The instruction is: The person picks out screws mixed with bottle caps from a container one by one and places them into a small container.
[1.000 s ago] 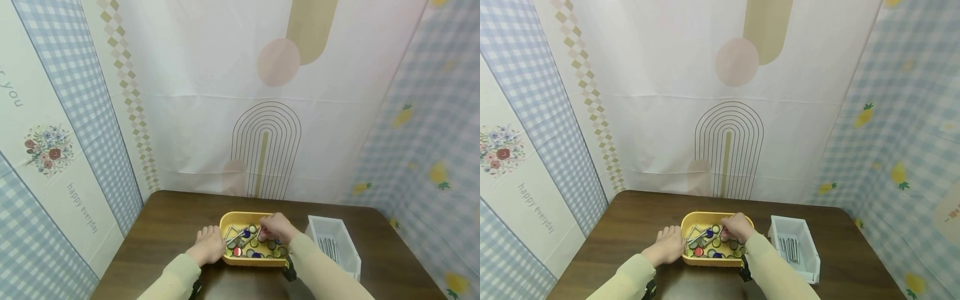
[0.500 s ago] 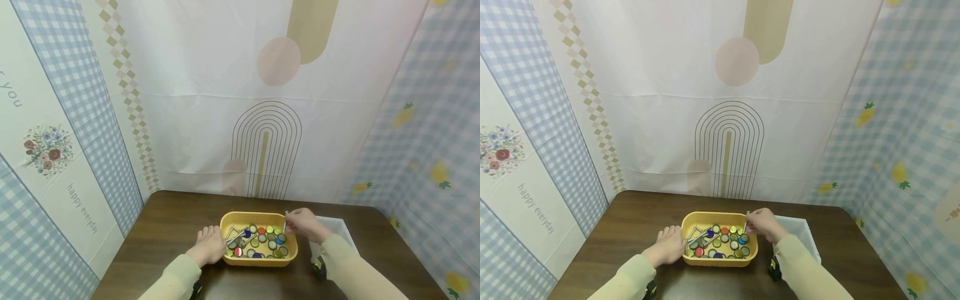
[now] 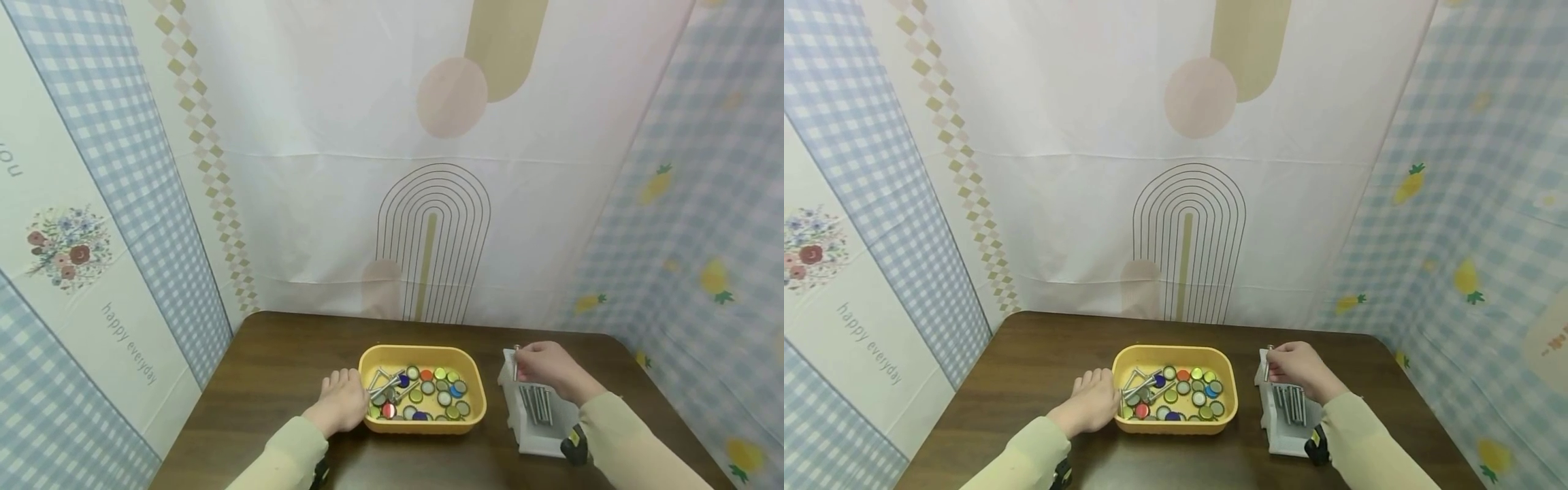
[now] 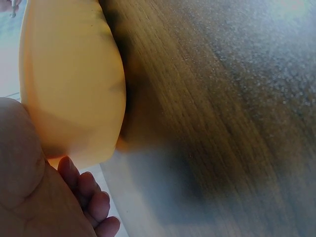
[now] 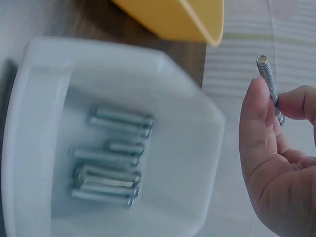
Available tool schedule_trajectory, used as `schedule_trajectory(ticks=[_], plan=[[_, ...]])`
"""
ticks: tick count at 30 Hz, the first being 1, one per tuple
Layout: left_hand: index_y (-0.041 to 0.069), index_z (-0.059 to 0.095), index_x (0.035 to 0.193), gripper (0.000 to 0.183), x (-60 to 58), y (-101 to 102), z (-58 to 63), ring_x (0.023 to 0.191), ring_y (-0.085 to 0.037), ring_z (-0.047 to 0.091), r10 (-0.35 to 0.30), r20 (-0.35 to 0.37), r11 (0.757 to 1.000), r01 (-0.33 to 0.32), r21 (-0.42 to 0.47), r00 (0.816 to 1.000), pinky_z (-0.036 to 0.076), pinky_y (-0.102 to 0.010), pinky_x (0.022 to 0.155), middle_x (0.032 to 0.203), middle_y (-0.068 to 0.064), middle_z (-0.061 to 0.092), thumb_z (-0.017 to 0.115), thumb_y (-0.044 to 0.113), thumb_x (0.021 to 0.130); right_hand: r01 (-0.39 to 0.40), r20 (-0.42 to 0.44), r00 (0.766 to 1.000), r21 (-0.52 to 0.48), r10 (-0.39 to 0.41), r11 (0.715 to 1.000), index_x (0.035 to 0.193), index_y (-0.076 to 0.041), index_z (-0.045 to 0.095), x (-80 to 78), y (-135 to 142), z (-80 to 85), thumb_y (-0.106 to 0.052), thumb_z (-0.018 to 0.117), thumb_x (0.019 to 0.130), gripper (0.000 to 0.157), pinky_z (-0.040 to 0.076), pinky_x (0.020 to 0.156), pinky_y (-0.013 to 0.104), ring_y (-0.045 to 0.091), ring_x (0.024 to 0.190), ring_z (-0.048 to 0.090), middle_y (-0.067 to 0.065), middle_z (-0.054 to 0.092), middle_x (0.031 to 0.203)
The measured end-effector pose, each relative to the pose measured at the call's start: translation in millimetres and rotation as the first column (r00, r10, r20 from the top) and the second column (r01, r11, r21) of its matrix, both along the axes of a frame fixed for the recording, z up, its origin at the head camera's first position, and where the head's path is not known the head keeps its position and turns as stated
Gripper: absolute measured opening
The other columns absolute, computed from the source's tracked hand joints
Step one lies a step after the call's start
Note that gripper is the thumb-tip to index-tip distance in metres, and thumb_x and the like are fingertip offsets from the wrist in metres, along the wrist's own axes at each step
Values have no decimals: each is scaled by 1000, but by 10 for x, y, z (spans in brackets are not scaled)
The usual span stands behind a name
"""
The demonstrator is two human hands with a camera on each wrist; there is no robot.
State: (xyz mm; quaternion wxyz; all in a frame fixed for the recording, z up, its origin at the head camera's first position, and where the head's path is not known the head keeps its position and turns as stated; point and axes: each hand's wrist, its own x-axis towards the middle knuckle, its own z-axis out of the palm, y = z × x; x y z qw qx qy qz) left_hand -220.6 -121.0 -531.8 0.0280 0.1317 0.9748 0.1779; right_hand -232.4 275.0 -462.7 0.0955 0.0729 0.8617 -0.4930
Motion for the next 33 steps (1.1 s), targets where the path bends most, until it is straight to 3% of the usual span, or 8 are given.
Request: schedule_trajectory(ticks=[5,12,19,26,33], plan=[[3,44,92,23,1,-2,-7,82,-28,36,-1,0,1000,1,0,1000,31,-47,80,84,-10,38,52,25,94,5,19,1000,76,-6,997,91,5,61,39,143,-78,-16,49,95,25,53,77,40,22,75,62,11,63,79],[2,44,93,23,3,-17,-40,82,-29,35,0,-14,1000,0,15,1000,31,-46,79,84,-10,38,51,24,94,-22,62,998,242,8,970,67,-6,56,63,222,-310,-15,52,91,26,48,59,36,20,59,57,7,58,63],[3,44,93,21,19,-15,-10,83,-28,35,1,-3,1000,-1,16,1000,30,-45,78,84,-9,38,50,23,94,-94,18,995,412,95,906,53,-12,45,128,198,-510,-6,56,78,27,42,46,28,14,45,50,1,51,49],[4,44,91,22,-13,-20,-55,81,-29,34,0,-15,1000,1,19,1000,30,-47,78,82,-9,37,50,26,94,-112,8,993,399,119,910,55,-11,44,169,131,-548,-4,56,81,29,46,47,28,16,48,53,4,53,52],[4,43,90,22,-15,-18,-48,81,-29,33,3,-15,1000,-2,14,1000,30,-47,78,82,-9,36,50,25,94,-153,7,986,440,167,885,55,-12,41,172,136,-586,-2,52,78,28,42,47,28,16,47,52,2,49,50]])
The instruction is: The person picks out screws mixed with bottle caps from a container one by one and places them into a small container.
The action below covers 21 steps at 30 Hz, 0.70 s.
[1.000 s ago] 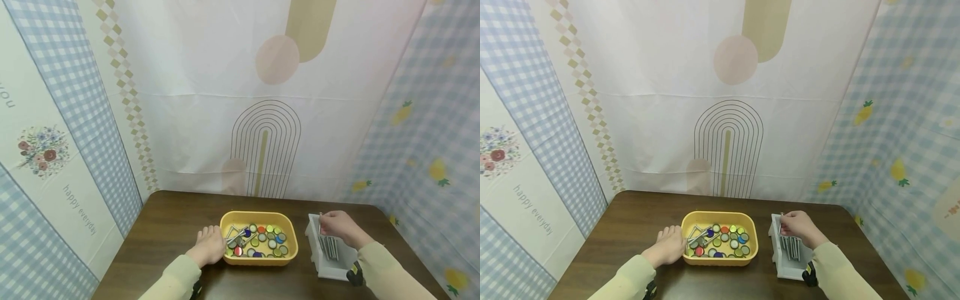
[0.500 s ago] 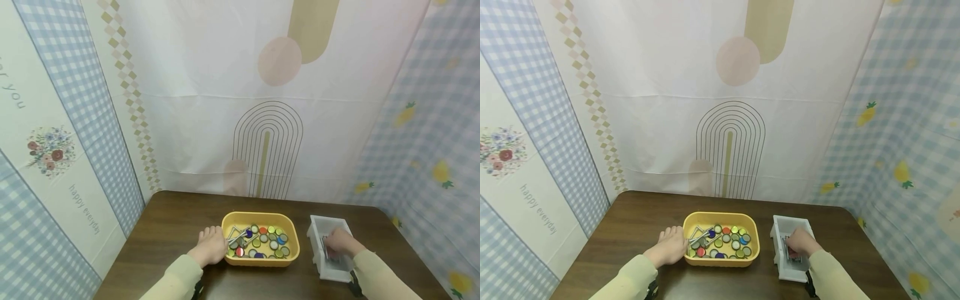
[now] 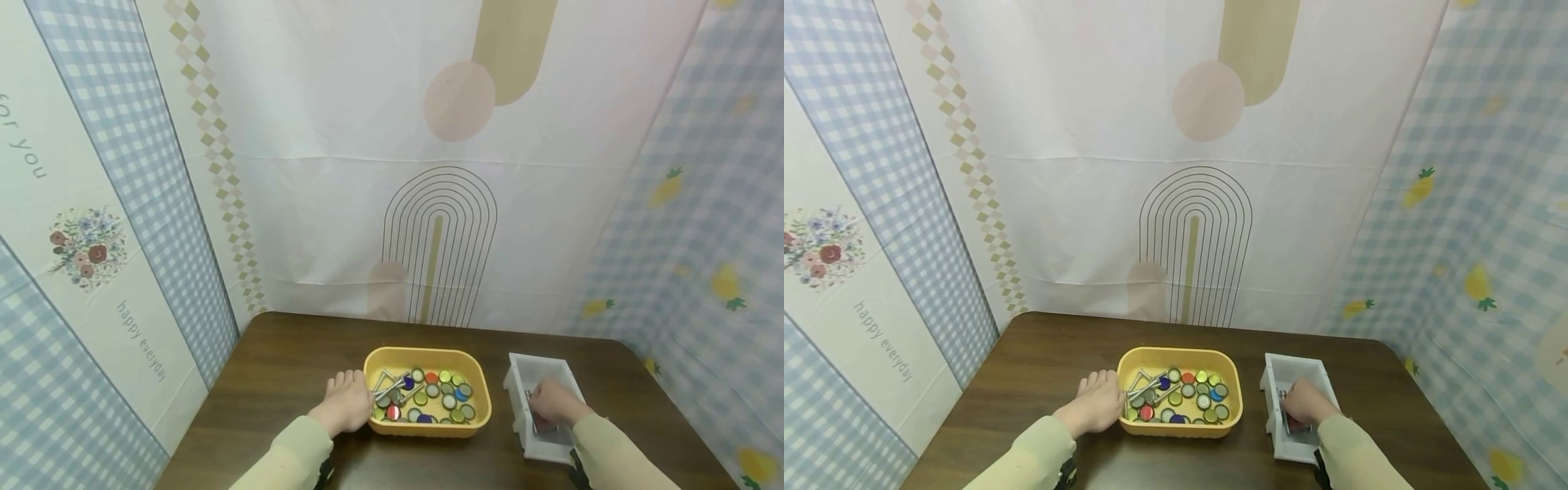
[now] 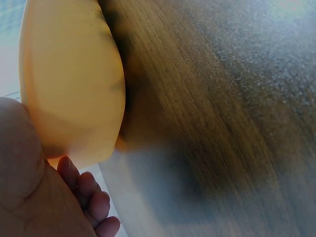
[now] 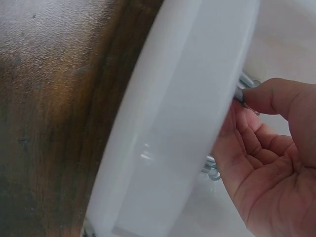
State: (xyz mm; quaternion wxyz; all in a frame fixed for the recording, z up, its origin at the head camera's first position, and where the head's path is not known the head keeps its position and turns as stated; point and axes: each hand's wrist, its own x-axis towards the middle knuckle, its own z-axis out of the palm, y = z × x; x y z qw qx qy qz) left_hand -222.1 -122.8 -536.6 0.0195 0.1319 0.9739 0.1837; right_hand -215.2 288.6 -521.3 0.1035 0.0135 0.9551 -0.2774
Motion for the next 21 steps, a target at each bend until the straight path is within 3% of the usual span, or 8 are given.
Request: schedule_trajectory(ticks=[11,21], plan=[[2,43,91,21,64,1,94,82,-29,34,-5,21,1000,5,6,1000,30,-46,78,83,-11,37,49,22,93,-3,9,1000,20,3,1000,55,-11,43,-9,44,-60,-3,53,77,26,41,47,28,16,47,52,2,51,50],[4,44,90,22,11,2,41,80,-29,34,2,14,1000,-2,-1,1000,30,-46,78,81,-9,36,49,25,94,10,-2,1000,5,-10,1000,58,-8,48,-7,35,-34,-4,54,79,22,42,48,30,19,48,54,5,53,53]])
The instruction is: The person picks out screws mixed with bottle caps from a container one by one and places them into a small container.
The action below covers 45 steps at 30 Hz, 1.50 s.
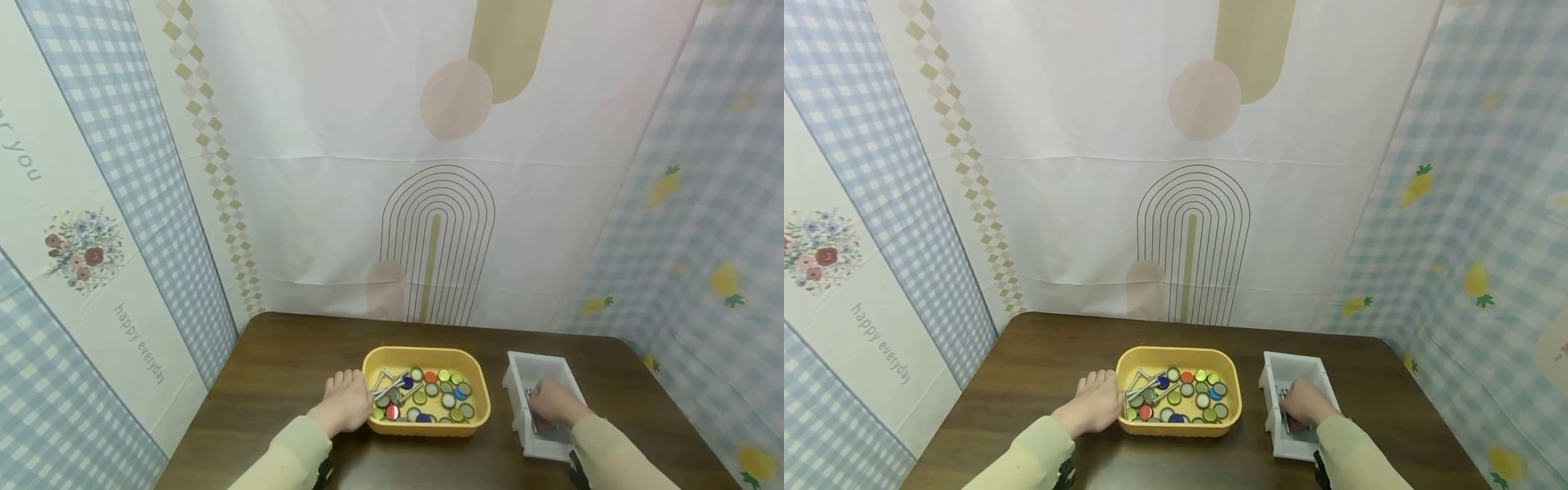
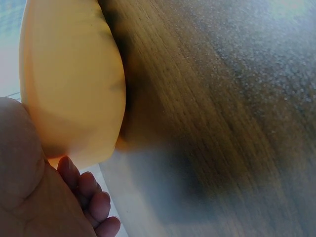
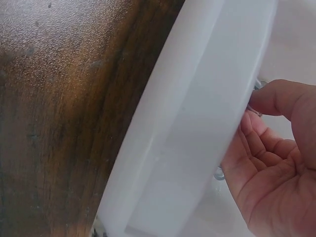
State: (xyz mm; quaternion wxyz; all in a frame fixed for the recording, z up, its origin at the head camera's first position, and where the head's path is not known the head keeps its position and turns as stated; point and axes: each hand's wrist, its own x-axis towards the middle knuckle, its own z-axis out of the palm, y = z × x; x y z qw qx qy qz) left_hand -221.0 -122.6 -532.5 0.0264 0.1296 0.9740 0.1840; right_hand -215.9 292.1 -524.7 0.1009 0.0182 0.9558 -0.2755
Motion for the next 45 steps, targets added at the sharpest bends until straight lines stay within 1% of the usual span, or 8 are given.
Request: schedule_trajectory(ticks=[7,13,18,23,27,36,40,45], plan=[[3,43,89,21,5,6,10,80,-28,34,-1,-3,1000,1,-2,1000,30,-46,77,81,-10,37,50,23,93,29,-25,999,-12,-29,1000,63,-9,49,-31,53,89,-9,53,82,19,40,50,32,19,50,52,5,52,55],[2,42,86,21,30,-3,38,79,-29,35,-10,-20,1000,11,26,1000,30,-46,74,81,-11,37,51,20,92,160,-17,986,-144,-164,977,85,3,59,-114,82,268,-14,53,89,19,48,58,35,19,63,58,9,59,72],[4,42,86,20,10,-4,2,79,-29,34,-1,-19,1000,1,10,1000,30,-45,76,81,-10,37,50,21,93,251,6,963,-401,-271,881,119,13,51,-130,-173,529,-21,53,97,40,54,74,38,23,84,66,21,63,102],[4,42,86,22,-9,-5,-29,79,-29,34,2,-19,1000,-2,10,1000,30,-46,76,80,-10,37,50,24,93,260,49,957,-585,-287,768,118,13,53,-202,-643,667,-20,57,97,40,54,77,35,24,85,67,19,65,97],[4,43,87,22,-5,1,-22,80,-29,34,-1,-21,1000,1,8,1000,30,-46,76,81,-10,37,51,24,93,268,109,960,-626,-258,733,103,11,61,-261,-1086,660,-14,60,93,28,55,74,35,20,73,66,16,65,86],[3,44,89,23,16,-26,-25,80,-29,35,-3,-27,1000,4,16,1000,30,-47,77,82,-10,37,52,24,92,200,238,968,-570,-72,797,88,9,64,-279,-1883,376,-7,61,88,16,55,66,38,19,59,63,16,65,74],[3,44,89,23,-8,-36,-76,80,-29,35,-4,-26,1000,4,-5,1000,31,-47,77,81,-10,37,51,24,93,179,212,974,-475,-85,862,80,9,64,-301,-2067,272,-3,62,84,13,55,63,39,20,57,62,15,64,69],[4,44,88,21,-51,-25,-110,78,-29,34,-13,-29,1000,13,6,1000,30,-46,75,80,-10,37,50,24,92,88,77,995,-262,-70,961,66,2,63,-338,-2136,198,0,65,78,13,51,47,33,20,49,57,11,59,57]])
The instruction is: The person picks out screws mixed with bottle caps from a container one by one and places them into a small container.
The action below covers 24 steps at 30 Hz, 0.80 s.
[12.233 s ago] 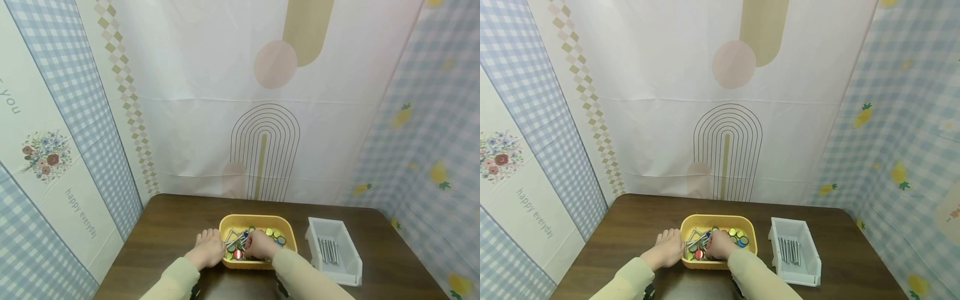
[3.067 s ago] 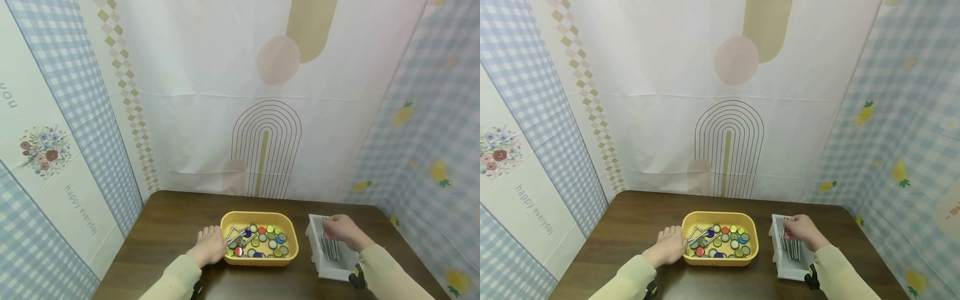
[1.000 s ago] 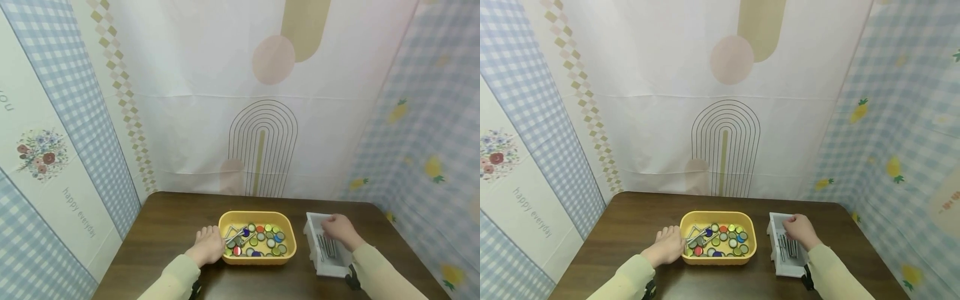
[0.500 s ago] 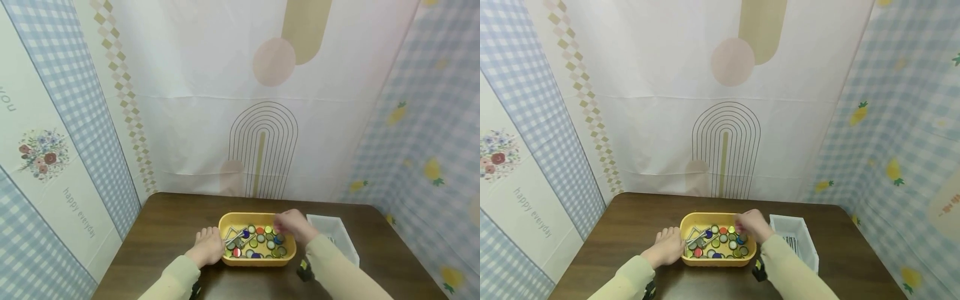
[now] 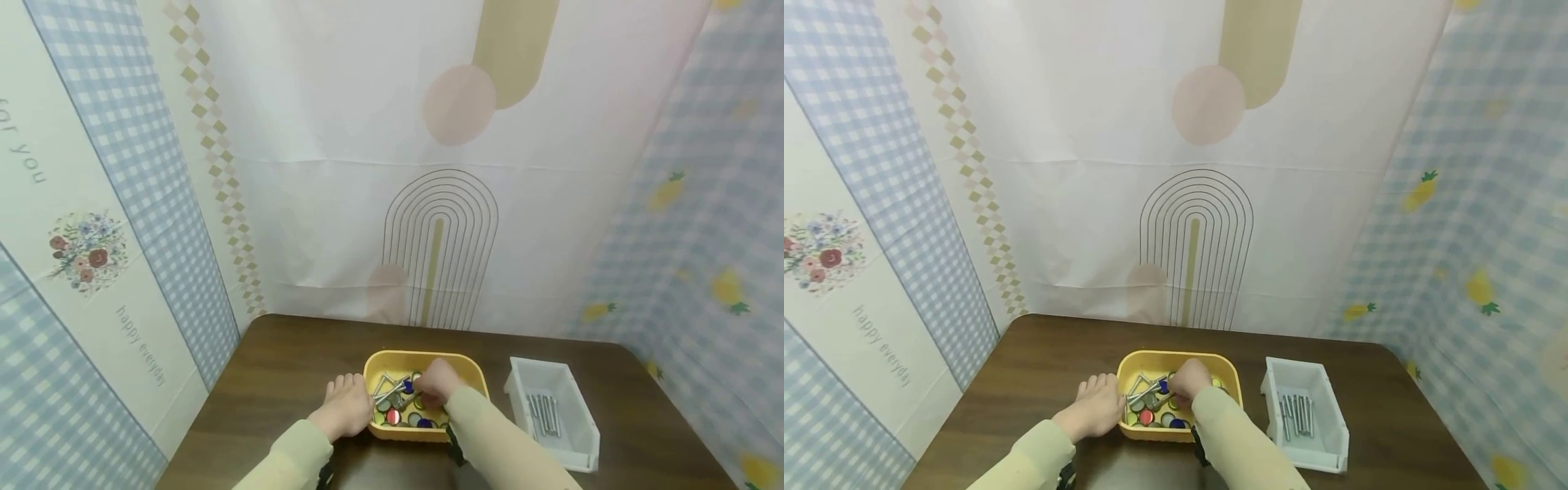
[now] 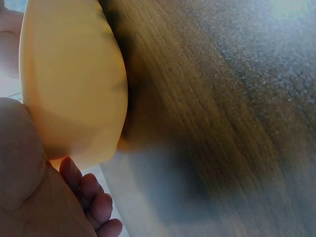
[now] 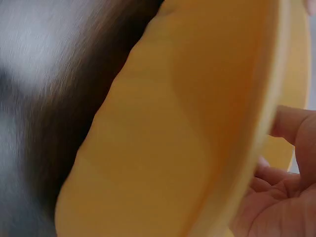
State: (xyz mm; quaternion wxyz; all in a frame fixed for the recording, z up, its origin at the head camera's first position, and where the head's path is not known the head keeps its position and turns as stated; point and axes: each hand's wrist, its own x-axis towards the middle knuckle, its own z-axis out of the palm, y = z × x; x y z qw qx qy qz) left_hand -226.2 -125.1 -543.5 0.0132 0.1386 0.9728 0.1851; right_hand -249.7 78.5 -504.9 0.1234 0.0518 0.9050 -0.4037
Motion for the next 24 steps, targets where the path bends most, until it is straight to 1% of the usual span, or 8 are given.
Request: schedule_trajectory(ticks=[2,4,6,8,11,15,19,24], plan=[[5,43,88,21,-10,22,-7,78,-29,33,-3,-2,1000,3,-1,1000,29,-46,75,80,-9,37,50,24,92,-39,-61,997,103,45,994,60,-1,62,-5,4,-20,1,67,74,15,46,42,29,18,44,53,8,56,52],[5,43,87,20,-8,45,-7,78,-28,33,-8,-3,1000,8,-11,1000,29,-45,75,80,-9,36,49,24,93,-65,-104,991,177,85,982,56,-4,60,-2,5,-25,0,69,72,19,42,40,27,17,41,50,4,53,48],[5,43,87,20,5,70,6,78,-28,33,-12,-6,1000,12,-20,1000,29,-46,76,80,-9,36,49,24,92,-77,-128,986,221,107,972,55,-5,59,2,3,-24,-1,70,72,21,41,41,27,16,41,49,3,53,48],[5,43,88,20,20,89,28,79,-28,33,-18,-11,999,17,-29,1000,29,-46,76,81,-8,36,49,24,93,-76,-142,983,249,114,965,52,-7,55,-3,2,-26,-1,71,73,26,40,41,26,15,41,47,2,50,47],[4,43,89,21,56,102,88,80,-28,33,-16,-3,1000,16,-26,1000,30,-46,77,81,-9,36,50,23,93,-64,-133,986,260,102,963,50,-10,49,-31,-8,-36,0,70,73,33,39,40,26,15,41,46,1,47,46],[2,43,90,21,101,84,164,81,-29,33,-3,21,999,3,-32,1000,30,-47,78,83,-11,36,50,22,93,-48,-114,991,235,77,971,48,-10,49,-86,-39,-64,2,68,72,33,39,37,24,14,39,47,1,48,45],[2,42,91,22,102,59,182,81,-29,33,6,22,999,-5,-34,1000,30,-47,78,83,-11,36,50,22,94,-37,-98,994,177,55,983,51,-7,53,-129,-68,-83,4,66,73,28,39,36,24,14,38,47,2,49,46],[3,43,90,22,75,49,172,81,-28,34,16,26,999,-15,-38,1000,30,-47,78,83,-10,37,51,23,93,-37,-68,997,119,45,992,57,-3,59,-147,-57,-101,4,67,75,21,42,39,26,17,43,51,5,54,52]])
